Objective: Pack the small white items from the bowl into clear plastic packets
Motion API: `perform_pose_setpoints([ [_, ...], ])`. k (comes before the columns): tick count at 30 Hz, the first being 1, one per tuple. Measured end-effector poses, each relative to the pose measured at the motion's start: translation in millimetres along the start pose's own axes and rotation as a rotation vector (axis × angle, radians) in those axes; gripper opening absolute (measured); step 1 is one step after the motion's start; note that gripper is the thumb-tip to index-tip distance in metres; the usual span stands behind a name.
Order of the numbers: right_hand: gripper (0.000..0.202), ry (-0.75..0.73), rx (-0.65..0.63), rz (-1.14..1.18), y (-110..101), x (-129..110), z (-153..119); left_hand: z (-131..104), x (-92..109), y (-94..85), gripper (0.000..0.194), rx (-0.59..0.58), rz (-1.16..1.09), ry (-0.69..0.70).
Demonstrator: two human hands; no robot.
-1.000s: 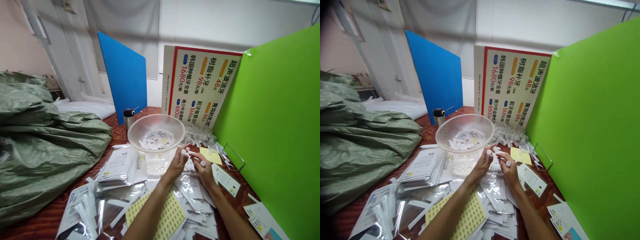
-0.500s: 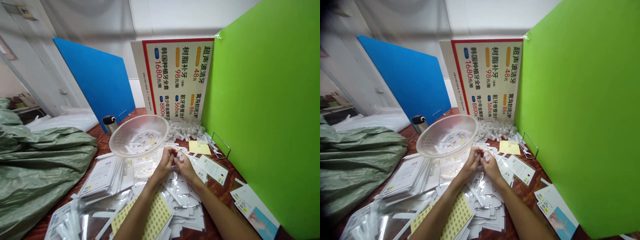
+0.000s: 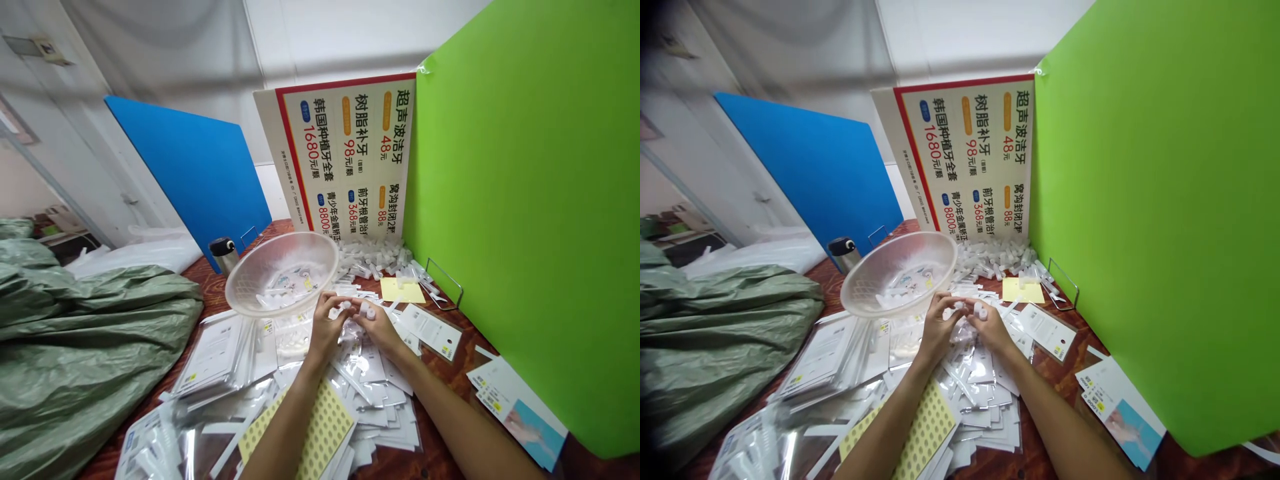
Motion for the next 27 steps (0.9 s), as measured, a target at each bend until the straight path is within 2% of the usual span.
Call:
perform_pose_setpoints([
  [4, 0.044, 0.088, 0.076, 0.222, -2, 9, 1, 0, -4, -2.4, 0.023, 0.056, -0.029, -0.072],
  [8, 0.044, 0.142, 0.076, 0.359, -2, 6, -1, -1, -7, 1.1, 0.03, 0.067, -0.032, -0.111],
  [14, 0.03, 0.135, 0.077, 0.397, 1, -8, -6, -1, 2, 6.0, 0.023, -0.05, 0.053, -0.13],
  [19, 0.044, 0.144, 0.071, 0.386, 1, -3, -5, 0, 7, 8.5, 0.013, -0.138, 0.101, -0.03],
  [22, 0.046, 0.14, 0.08, 0.376, 1, 1, -3, -1, 7, 8.5, 0.011, -0.145, 0.158, 0.043],
  [24, 0.044, 0.154, 0.084, 0.38, 1, 2, -2, -2, 8, 8.5, 0.022, -0.14, 0.209, 0.106],
  [25, 0.041, 0.159, 0.078, 0.38, 1, 3, -2, -3, 9, 9.4, 0.036, -0.155, 0.238, 0.149],
  [27, 0.032, 0.17, 0.06, 0.35, -1, 3, -2, -6, 12, 14.9, 0.068, -0.258, 0.308, 0.251],
])
Point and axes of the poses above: each hand's wrist, its own z-axis towards the middle knuckle, its own y-axis out of the palm, x = y × z, the point moved 4 cm from there along z, towards the middle knuckle, and after that the axes turned 1 degree about -x, right-handed, at the moved point
